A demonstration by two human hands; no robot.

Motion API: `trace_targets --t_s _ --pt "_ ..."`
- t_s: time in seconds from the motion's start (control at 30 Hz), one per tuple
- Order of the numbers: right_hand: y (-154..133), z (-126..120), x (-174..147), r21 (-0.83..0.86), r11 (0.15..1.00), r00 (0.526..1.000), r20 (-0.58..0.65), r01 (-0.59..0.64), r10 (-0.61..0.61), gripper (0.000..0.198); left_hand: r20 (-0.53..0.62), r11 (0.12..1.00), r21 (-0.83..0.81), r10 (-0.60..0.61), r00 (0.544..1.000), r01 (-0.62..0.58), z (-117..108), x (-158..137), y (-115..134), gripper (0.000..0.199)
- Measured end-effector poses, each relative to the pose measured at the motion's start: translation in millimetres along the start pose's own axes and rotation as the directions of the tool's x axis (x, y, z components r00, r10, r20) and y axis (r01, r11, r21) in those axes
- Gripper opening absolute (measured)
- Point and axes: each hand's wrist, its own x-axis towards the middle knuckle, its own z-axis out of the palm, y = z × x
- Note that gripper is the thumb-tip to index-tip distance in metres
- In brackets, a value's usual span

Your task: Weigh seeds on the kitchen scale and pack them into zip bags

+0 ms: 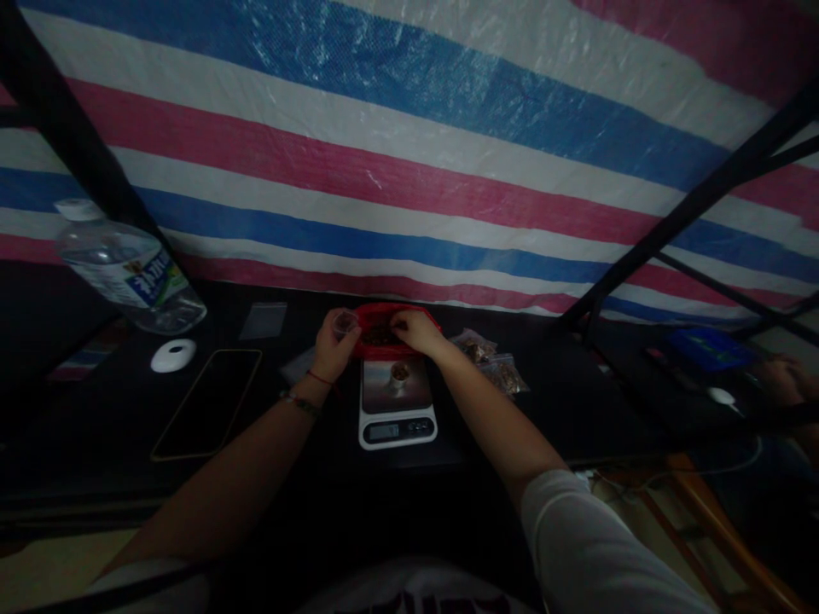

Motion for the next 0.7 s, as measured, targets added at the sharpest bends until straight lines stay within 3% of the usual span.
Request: trace_targets --t_s 0.2,0.3,0.4,0.57,0.7 --pt "-9.0 -15.3 -18.1 0.054 0.999 0.998 -0.066 -0.008 0.012 0.017 -0.002 1.0 0.01 0.008 1.0 -0.008 0.1 0.6 2.5 0.032" --pt "-18.0 -22.8 -40.6 0.201 0.979 0.987 -0.157 -0.002 0.034 0.017 -0.005 1.0 0.005 0.006 1.0 -0.006 0.3 0.7 3.6 0.032" --pt "-33.3 -29.5 -68.0 0.331 0.944 0.974 -0.211 -0.004 0.078 0.03 -0.007 1.0 0.005 -0.004 1.0 0.004 1.2 0.2 5.0 0.03" --pt "-55.2 -33.3 -93.5 0.185 0.979 0.978 -0.202 0.085 -0.047 0.006 0.009 1.0 0.013 -0.003 1.0 0.003 2.6 -0.6 8.3 0.03" --pt "-57.3 -28.9 -96.1 0.123 0.982 0.98 -0.152 0.144 -0.125 0.005 0.02 1.0 0.024 0.002 1.0 -0.002 1.3 -0.4 8.2 0.028"
